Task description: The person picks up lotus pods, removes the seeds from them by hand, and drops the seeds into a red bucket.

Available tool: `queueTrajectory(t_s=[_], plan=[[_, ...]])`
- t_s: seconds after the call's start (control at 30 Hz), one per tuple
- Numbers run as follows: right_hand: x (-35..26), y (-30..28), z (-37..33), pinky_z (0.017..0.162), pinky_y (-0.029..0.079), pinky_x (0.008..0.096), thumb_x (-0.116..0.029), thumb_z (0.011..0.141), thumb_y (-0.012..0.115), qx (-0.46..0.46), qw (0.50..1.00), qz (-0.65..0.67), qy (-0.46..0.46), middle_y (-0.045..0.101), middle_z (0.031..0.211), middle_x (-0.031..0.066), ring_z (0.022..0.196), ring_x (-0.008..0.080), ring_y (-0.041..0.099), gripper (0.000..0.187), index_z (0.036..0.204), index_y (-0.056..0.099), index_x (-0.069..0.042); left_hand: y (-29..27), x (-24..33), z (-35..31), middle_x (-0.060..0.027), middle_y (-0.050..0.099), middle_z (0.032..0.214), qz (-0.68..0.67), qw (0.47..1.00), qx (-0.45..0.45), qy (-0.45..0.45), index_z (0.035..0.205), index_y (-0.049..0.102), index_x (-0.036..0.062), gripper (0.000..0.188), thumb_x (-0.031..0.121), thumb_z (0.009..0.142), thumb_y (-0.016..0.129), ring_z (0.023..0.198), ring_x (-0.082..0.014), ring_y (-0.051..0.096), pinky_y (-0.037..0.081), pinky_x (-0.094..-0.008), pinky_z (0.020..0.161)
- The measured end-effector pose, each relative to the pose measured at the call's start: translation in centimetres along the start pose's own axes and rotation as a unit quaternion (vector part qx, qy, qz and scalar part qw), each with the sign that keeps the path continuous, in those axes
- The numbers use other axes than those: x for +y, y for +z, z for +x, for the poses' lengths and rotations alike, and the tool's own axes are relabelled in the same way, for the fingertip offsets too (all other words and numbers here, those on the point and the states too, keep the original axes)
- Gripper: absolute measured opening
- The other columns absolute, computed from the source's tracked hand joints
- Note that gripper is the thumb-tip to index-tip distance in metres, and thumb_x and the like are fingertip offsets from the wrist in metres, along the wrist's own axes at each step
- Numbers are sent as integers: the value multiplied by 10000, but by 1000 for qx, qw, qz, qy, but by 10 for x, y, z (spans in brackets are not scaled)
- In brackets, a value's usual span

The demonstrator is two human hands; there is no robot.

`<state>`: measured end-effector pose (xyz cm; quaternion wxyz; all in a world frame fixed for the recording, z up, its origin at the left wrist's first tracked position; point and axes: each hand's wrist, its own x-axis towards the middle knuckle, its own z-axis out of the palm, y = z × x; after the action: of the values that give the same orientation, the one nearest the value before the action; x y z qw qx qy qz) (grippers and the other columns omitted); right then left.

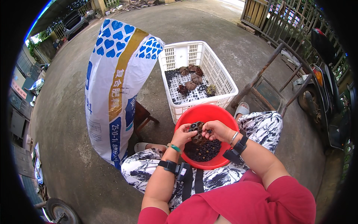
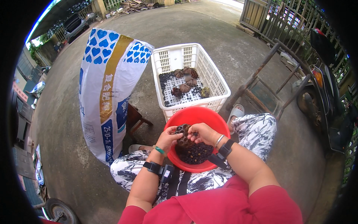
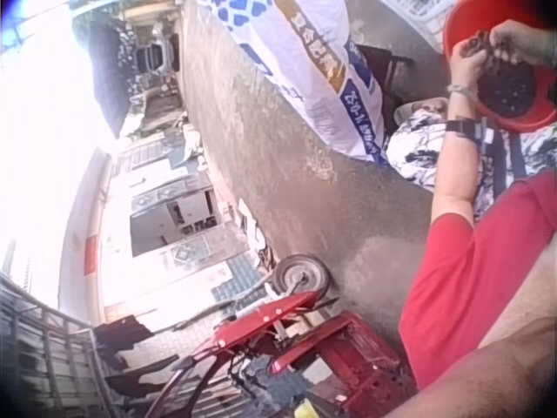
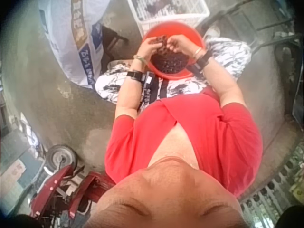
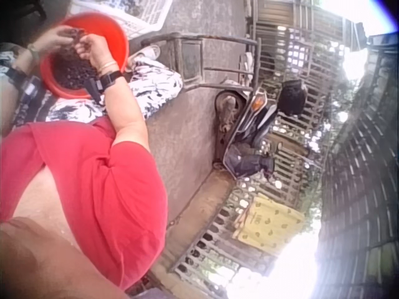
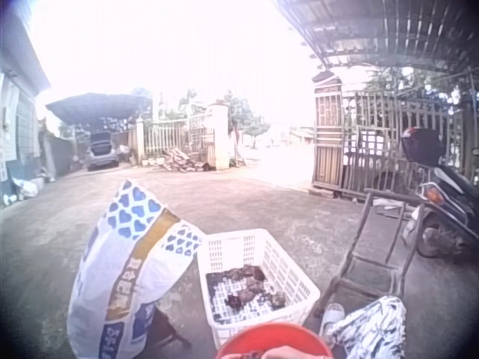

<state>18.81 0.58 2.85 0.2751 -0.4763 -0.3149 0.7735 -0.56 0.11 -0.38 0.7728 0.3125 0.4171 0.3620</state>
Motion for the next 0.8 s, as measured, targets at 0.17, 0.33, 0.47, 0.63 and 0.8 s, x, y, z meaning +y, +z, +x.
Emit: queueTrajectory(t_s=[0.17, 0.33, 0.47, 0.63, 0.8], plan=[[-7, 21, -2, 477, 419, 175, -370, 840, 521, -2, 993, -118, 29, 565, 704, 27, 572, 77, 532, 354, 794, 571, -23, -14, -10, 14, -41, 596, 882, 145, 985, 63, 72, 1034, 531, 48, 351, 28, 715, 675, 798, -115, 570, 457, -218, 704], [-4, 30, 4, 449, 426, 173, -503, 809, 534, 73, 971, -226, 33, 535, 639, -2, 521, 57, 500, 498, 755, 583, -11, -10, -9, 8, -40, 603, 907, 99, 990, -42, 86, 986, 565, 17, 254, 30, 744, 642, 827, -112, 565, 449, -232, 745], [0, 26, 4, 440, 418, 176, -402, 835, 528, 36, 969, -243, -7, 533, 616, 8, 504, 65, 494, 403, 747, 579, -12, -10, -1, 2, -32, 607, 903, 109, 989, -67, 68, 980, 578, 21, 226, 37, 760, 628, 834, -102, 560, 439, -221, 761], [-9, 17, -8, 483, 436, 203, -151, 831, 458, 12, 997, -66, -29, 539, 657, 34, 537, 100, 511, 196, 811, 572, 7, 3, 8, -8, -41, 574, 939, -22, 1000, -14, -6, 1083, 521, 31, 319, 23, 775, 604, 868, -134, 559, 454, -260, 787], [-2, -12, -10, 557, 458, 222, -150, 812, 489, 41, 996, -61, -43, 555, 713, 46, 614, 113, 538, 187, 849, 576, 12, -9, -4, 6, -58, 552, 982, -81, 996, -22, 23, 1147, 474, 22, 371, -14, 789, 561, 912, -159, 553, 461, -283, 814]])
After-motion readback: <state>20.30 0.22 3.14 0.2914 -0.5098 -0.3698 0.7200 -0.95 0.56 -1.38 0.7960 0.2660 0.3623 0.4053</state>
